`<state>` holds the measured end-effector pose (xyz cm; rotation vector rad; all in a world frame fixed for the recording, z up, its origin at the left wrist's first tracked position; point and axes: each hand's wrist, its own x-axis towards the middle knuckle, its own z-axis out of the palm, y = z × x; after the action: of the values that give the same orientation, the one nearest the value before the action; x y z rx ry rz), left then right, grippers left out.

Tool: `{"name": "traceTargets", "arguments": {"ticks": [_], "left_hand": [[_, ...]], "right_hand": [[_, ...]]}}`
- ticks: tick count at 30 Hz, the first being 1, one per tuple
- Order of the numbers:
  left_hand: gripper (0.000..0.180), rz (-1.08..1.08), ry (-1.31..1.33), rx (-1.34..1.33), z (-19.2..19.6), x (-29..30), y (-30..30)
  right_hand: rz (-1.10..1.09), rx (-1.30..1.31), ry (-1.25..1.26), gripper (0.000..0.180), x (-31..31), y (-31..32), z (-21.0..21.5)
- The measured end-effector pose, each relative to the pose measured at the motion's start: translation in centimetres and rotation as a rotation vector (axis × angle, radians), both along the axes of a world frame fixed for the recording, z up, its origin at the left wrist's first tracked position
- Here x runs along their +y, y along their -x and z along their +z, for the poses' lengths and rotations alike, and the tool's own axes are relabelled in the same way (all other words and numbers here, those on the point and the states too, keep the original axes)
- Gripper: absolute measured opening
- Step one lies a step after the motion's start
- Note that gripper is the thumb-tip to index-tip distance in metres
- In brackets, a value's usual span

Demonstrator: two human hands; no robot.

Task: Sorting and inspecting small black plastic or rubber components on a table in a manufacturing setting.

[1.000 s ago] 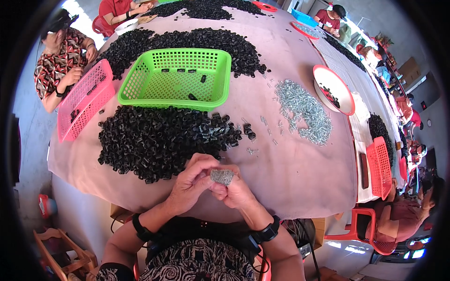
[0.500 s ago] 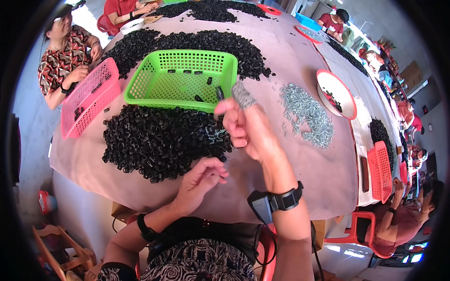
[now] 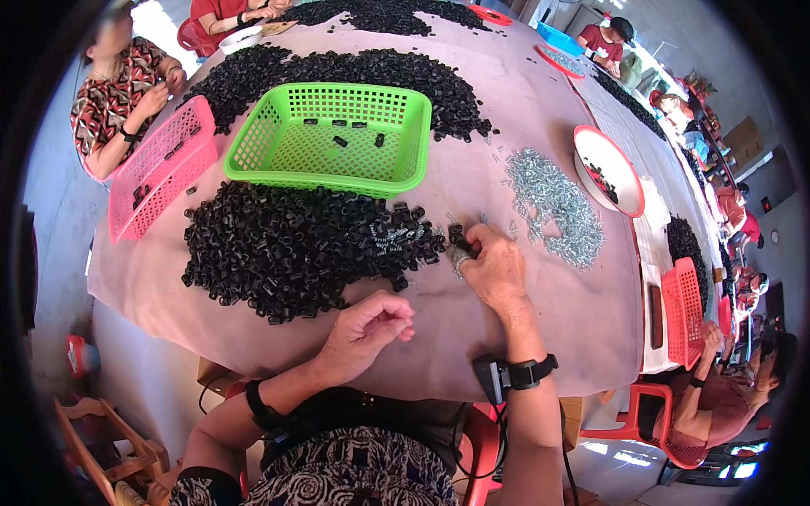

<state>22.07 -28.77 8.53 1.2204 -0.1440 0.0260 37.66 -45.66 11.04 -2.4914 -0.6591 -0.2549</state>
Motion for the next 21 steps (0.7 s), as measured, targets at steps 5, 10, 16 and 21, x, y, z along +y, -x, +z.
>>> {"name": "traceTargets", "arguments": {"ticks": [5, 10, 16, 21], "left_hand": [[0.013, -0.007, -0.019, 0.090, 0.0, 0.2, -0.1], [0.023, 0.031, 0.256, 0.257, 0.6, 0.4, -0.2], [0.022, 0.093, 0.116, 0.279, 0.2, 0.8, 0.0], [0.020, 0.059, 0.166, 0.284, 0.6, 0.7, 0.0]], "right_hand": [[-0.079, 0.204, -0.161, 0.023, 0.6, 1.8, 1.3], [0.240, 0.098, -0.272, 0.025, 2.6, 7.6, 3.2], [0.404, -0.029, -0.214, 0.029, 3.2, 9.4, 3.1], [0.108, 0.210, -0.301, 0.025, -0.5, 5.7, 1.2]]}}
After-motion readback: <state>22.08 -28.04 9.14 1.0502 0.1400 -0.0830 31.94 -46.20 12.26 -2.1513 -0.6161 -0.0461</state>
